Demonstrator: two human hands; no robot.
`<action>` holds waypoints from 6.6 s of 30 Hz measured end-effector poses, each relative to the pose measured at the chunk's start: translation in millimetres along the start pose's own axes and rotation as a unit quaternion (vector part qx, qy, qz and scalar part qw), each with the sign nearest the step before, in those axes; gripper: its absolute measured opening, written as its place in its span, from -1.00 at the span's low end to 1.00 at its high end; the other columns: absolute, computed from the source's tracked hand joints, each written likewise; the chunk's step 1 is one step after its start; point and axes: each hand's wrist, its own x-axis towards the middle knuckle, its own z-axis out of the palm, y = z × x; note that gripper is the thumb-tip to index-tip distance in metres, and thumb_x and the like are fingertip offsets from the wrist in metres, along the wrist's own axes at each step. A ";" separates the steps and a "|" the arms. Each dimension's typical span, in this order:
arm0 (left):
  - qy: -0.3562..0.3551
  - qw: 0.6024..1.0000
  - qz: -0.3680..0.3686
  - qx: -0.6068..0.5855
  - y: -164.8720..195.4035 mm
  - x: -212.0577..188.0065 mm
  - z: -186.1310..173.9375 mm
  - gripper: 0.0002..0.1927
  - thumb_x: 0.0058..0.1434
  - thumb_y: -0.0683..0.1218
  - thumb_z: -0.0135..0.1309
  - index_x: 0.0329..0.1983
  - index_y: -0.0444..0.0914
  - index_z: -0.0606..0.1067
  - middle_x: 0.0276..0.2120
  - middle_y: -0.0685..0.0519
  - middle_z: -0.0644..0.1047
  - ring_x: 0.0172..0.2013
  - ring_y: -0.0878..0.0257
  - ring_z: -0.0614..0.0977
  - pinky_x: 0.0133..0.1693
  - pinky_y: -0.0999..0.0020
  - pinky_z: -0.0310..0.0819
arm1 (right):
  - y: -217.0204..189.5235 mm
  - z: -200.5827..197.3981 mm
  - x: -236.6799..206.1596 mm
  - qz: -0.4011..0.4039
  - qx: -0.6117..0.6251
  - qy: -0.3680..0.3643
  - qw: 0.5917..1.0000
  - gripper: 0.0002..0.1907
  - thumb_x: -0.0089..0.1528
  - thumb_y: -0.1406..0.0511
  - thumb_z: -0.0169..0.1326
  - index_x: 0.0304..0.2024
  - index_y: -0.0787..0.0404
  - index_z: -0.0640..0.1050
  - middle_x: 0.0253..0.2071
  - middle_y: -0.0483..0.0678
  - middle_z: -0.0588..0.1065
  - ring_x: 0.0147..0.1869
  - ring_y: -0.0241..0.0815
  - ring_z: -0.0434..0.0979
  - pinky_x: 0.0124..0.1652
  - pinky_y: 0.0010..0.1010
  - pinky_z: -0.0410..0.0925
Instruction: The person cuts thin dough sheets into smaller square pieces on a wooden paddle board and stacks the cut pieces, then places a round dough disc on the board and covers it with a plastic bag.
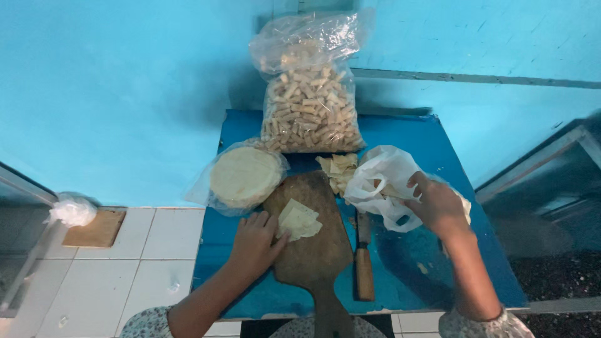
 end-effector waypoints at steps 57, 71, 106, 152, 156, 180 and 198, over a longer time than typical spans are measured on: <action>-0.029 0.963 -0.081 -0.255 -0.9 1.5 -14.0 -0.52 0.11 -0.18 0.22 0.10 -0.23 0.36 -0.57 0.04 0.53 -0.51 0.11 0.65 -0.45 0.20 0.51 | -77.4 46.3 -13.3 -0.137 0.500 -0.026 0.855 -0.57 0.18 0.53 0.17 0.09 0.28 0.44 -0.26 0.02 0.64 -0.10 -0.23 0.68 -0.16 -0.44 0.51; 0.000 0.944 -0.052 -0.326 -10.0 -1.3 1.9 -0.46 0.21 -0.25 0.16 0.23 -0.28 0.26 -0.34 -0.02 0.54 -0.33 0.13 0.69 -0.34 0.23 0.57 | -116.2 57.3 -55.9 -0.507 0.173 0.191 0.822 -0.57 0.12 0.60 0.14 0.05 0.35 0.49 -0.13 0.13 0.58 -0.19 0.07 0.61 -0.26 -0.19 0.48; -0.002 0.976 0.049 -0.212 12.2 6.3 -8.2 -0.59 0.25 -0.24 0.14 0.16 -0.29 0.37 -0.25 -0.04 0.57 -0.13 -0.02 0.63 -0.12 0.12 0.52 | -142.9 84.8 -44.5 -0.166 0.434 -0.084 0.882 -0.52 0.17 0.52 0.17 0.11 0.21 0.35 -0.33 -0.06 0.48 -0.26 -0.27 0.60 -0.28 -0.47 0.46; -0.034 0.976 0.055 -0.206 -4.9 3.3 13.5 -0.50 0.33 -0.20 0.11 0.31 -0.31 0.28 -0.09 -0.14 0.58 -0.06 -0.10 0.65 -0.05 0.09 0.54 | -134.5 88.0 -23.0 -0.473 0.253 0.011 0.844 -0.54 0.15 0.39 0.20 0.10 0.17 0.42 0.05 0.10 0.54 0.09 0.26 0.59 0.00 -0.04 0.44; -0.052 0.966 0.037 -0.252 -2.4 4.6 0.8 -0.37 0.24 -0.20 0.16 0.34 -0.33 0.22 -0.13 -0.14 0.59 -0.07 -0.11 0.65 -0.08 0.08 0.54 | -129.7 102.8 -19.6 -0.503 0.234 0.036 0.831 -0.58 0.23 0.38 0.18 0.11 0.17 0.38 0.01 0.09 0.55 0.06 0.21 0.61 0.01 -0.06 0.46; -0.047 0.952 -0.010 -0.301 6.1 21.8 -2.1 -0.34 0.18 -0.30 0.11 0.35 -0.26 0.20 -0.27 -0.07 0.59 -0.25 -0.01 0.69 -0.23 0.15 0.58 | -148.0 93.5 -24.3 -0.287 0.420 -0.093 0.856 -0.37 0.16 0.43 0.19 0.19 0.25 0.18 -0.23 -0.01 0.59 -0.14 0.02 0.71 -0.15 -0.24 0.51; -0.068 0.943 0.023 -0.324 -7.2 30.6 -5.0 -0.53 0.20 -0.24 0.19 0.16 -0.28 0.35 -0.26 -0.04 0.57 -0.17 0.01 0.68 -0.16 0.18 0.56 | -135.3 112.5 -20.1 -0.419 0.282 0.021 0.863 -0.61 0.22 0.37 0.21 0.05 0.16 0.37 -0.03 0.03 0.52 0.04 0.17 0.53 0.01 -0.04 0.36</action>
